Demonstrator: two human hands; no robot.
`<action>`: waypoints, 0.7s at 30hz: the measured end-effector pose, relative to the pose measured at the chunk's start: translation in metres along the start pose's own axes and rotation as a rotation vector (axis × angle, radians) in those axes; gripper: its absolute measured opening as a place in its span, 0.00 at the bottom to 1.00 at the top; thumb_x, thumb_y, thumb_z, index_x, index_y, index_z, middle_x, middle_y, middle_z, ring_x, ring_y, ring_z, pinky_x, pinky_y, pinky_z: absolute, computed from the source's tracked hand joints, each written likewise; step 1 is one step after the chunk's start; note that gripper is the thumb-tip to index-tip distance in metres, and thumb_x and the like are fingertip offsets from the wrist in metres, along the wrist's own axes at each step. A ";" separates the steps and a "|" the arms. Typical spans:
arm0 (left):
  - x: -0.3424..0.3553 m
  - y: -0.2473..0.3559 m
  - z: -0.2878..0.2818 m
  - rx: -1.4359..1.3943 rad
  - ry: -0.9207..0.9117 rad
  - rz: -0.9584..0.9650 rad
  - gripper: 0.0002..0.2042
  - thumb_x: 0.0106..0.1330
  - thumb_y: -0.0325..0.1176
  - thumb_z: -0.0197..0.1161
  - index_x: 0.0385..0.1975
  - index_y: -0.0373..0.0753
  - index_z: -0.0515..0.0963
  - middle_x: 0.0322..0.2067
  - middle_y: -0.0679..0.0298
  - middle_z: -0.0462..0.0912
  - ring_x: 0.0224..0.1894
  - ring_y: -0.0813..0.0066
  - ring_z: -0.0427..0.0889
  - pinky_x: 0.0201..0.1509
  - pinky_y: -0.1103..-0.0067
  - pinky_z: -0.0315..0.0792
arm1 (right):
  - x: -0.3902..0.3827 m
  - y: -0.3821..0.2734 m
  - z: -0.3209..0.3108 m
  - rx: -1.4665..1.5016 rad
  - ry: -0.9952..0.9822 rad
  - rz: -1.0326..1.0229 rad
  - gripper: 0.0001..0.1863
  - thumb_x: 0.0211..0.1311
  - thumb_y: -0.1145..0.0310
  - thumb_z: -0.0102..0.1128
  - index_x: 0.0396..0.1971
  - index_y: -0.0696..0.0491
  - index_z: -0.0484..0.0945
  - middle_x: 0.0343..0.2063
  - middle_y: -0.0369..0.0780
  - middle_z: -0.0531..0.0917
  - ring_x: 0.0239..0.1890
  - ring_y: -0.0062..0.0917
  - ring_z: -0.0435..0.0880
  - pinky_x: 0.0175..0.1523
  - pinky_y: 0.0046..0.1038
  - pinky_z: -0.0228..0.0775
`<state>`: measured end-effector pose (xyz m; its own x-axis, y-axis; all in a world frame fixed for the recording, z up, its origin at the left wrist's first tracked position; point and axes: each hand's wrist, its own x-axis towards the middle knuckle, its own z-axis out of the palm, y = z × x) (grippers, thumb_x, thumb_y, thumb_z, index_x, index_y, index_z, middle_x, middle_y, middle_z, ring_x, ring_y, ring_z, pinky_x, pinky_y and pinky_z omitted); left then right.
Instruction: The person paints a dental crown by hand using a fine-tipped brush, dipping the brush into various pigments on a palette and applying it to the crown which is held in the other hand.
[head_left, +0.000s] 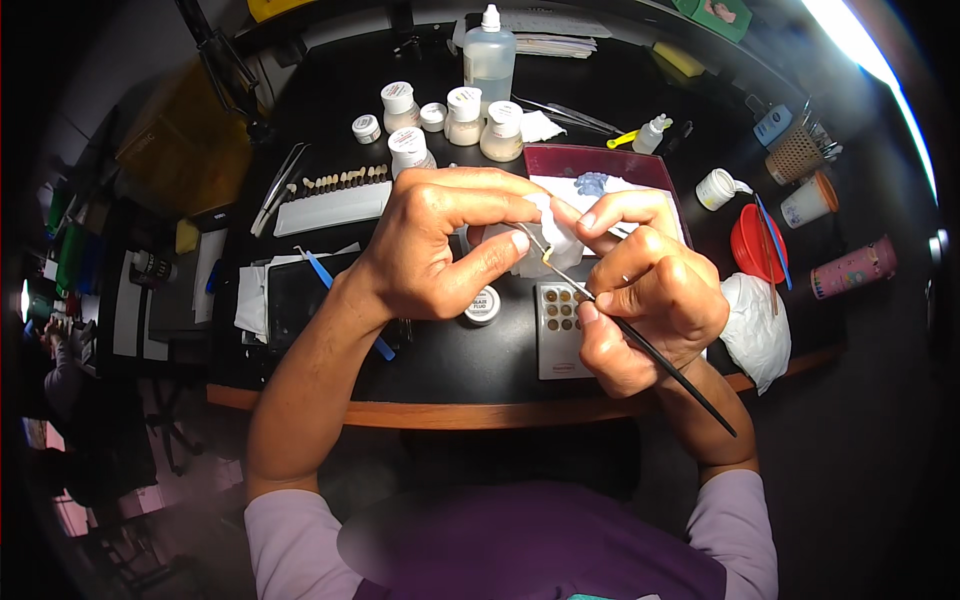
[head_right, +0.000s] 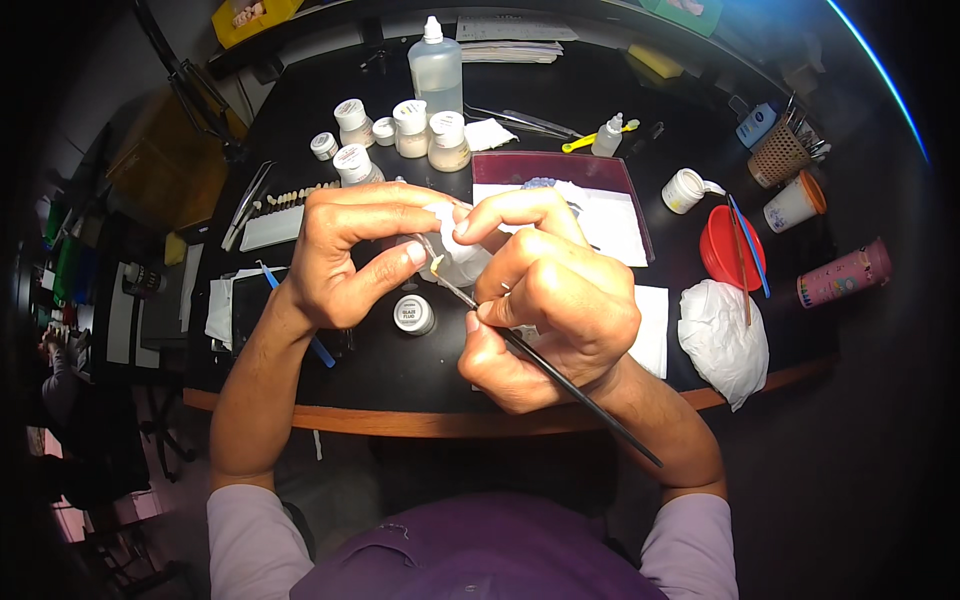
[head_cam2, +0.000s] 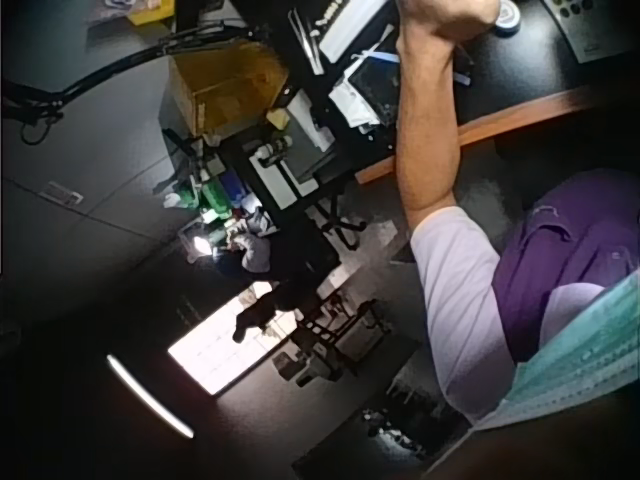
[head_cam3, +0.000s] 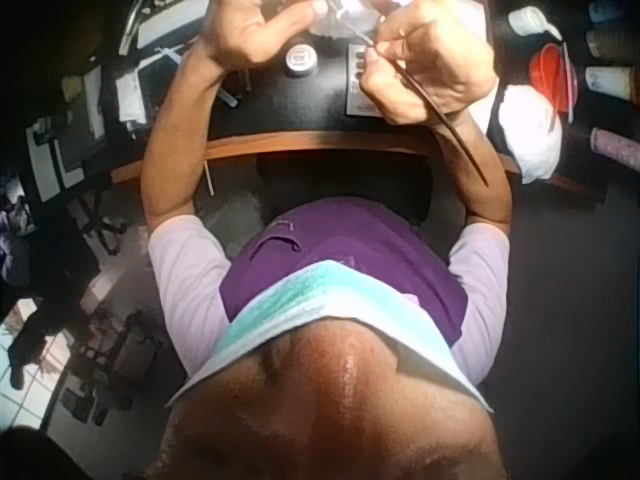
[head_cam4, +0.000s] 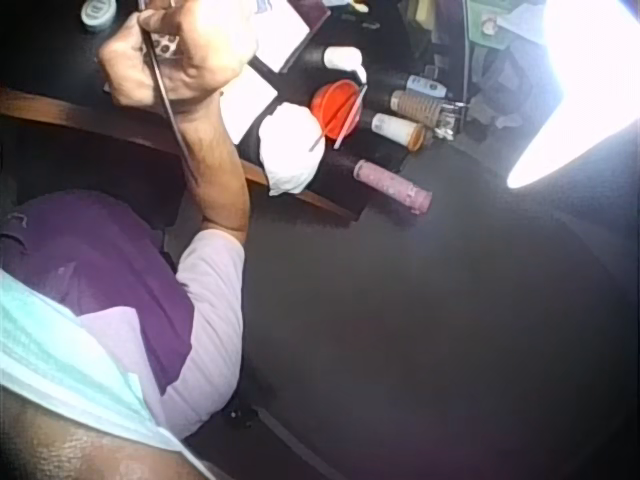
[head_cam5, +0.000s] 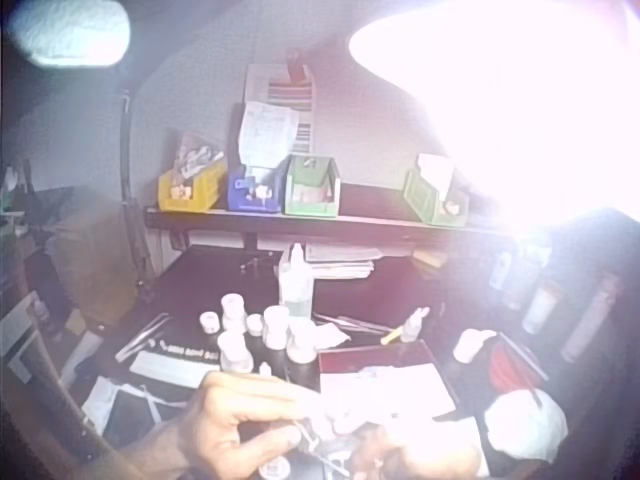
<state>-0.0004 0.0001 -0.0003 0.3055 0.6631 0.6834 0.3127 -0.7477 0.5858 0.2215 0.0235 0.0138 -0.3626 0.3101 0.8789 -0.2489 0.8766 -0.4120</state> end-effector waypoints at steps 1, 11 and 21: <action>0.000 0.000 0.000 0.003 -0.002 -0.002 0.09 0.57 0.21 0.68 0.37 0.28 0.86 0.40 0.52 0.90 0.29 0.74 0.85 0.31 0.81 0.75 | 0.000 0.000 0.000 0.005 0.000 0.002 0.12 0.30 0.86 0.61 0.18 0.56 0.72 0.19 0.38 0.78 0.39 0.42 0.86 0.45 0.39 0.79; 0.000 -0.001 0.000 0.013 -0.007 0.008 0.09 0.56 0.22 0.68 0.37 0.27 0.86 0.41 0.49 0.90 0.40 0.62 0.91 0.43 0.76 0.82 | -0.001 0.001 0.000 0.016 0.013 0.002 0.12 0.30 0.86 0.61 0.18 0.56 0.71 0.19 0.38 0.78 0.39 0.42 0.86 0.46 0.39 0.79; 0.000 -0.004 0.000 0.021 -0.005 0.031 0.09 0.56 0.22 0.68 0.36 0.27 0.86 0.41 0.49 0.90 0.37 0.64 0.90 0.40 0.77 0.81 | -0.001 0.001 0.001 0.025 0.007 0.001 0.12 0.29 0.86 0.60 0.17 0.56 0.70 0.18 0.38 0.77 0.39 0.42 0.85 0.45 0.38 0.80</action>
<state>-0.0019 0.0028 -0.0023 0.3195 0.6397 0.6991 0.3219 -0.7671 0.5549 0.2205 0.0236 0.0119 -0.3563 0.3133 0.8803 -0.2710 0.8670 -0.4182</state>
